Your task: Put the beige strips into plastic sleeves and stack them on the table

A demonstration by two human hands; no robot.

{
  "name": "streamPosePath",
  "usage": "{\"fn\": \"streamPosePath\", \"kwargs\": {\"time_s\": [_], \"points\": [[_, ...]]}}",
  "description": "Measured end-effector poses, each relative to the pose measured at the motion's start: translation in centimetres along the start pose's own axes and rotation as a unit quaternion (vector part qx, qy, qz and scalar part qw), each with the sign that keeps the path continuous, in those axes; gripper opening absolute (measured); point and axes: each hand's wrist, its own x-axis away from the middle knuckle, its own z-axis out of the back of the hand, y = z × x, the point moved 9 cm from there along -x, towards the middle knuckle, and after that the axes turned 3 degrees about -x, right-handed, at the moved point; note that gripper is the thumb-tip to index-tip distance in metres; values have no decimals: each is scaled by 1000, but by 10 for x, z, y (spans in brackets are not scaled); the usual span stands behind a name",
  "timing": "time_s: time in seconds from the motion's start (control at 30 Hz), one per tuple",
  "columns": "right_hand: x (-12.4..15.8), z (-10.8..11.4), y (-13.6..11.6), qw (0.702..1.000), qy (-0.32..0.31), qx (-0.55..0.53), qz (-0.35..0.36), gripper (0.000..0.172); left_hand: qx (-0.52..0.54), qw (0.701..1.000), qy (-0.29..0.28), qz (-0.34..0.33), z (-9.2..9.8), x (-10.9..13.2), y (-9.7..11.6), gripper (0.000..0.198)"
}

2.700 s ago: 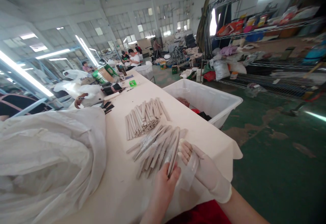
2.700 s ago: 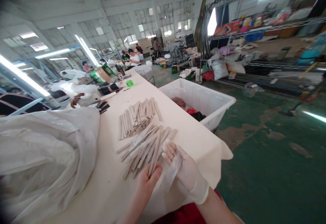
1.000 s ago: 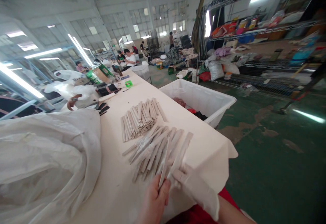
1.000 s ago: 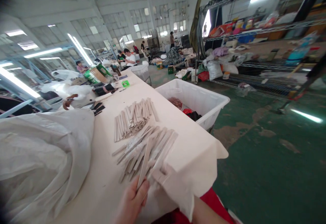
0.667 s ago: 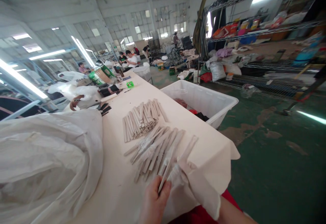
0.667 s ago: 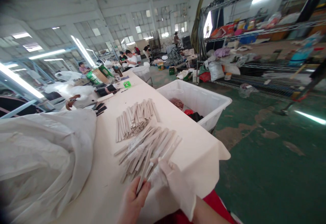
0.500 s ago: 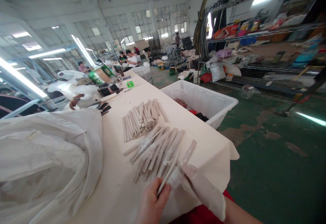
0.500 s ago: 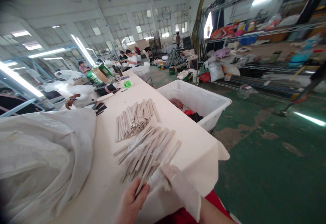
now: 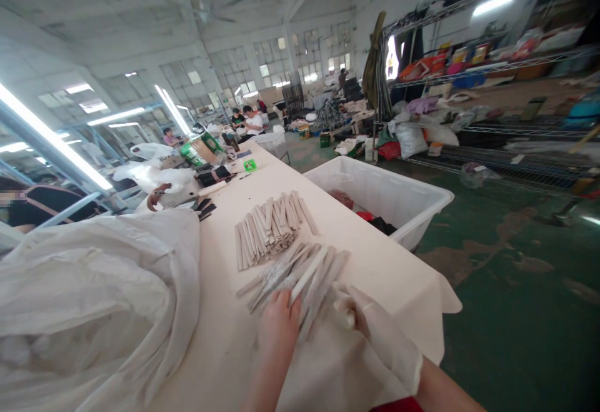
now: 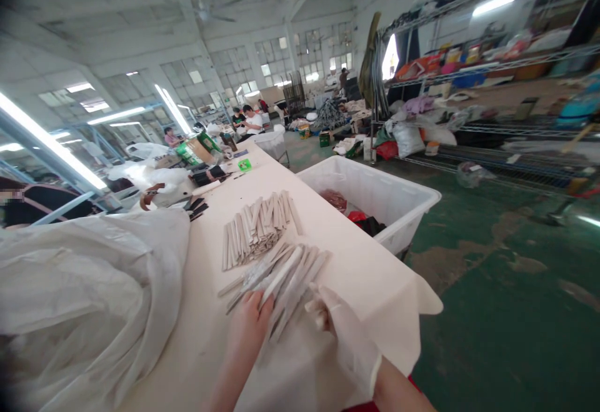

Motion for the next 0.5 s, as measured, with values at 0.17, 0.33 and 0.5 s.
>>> {"fn": "streamPosePath", "kwargs": {"time_s": [0.17, 0.33, 0.5], "points": [[-5, 25, 0, 998, 56, 12, -23, 37, -13, 999, 46, -5, 17, -3, -37, 32], [-17, 1, 16, 997, -11, -6, -78, 33, -30, 996, 64, 61, 55, -18, -77, 31], [-33, -10, 31, 995, -69, -29, -62, 47, 78, 992, 56, 84, 72, -53, -90, 27]]}}
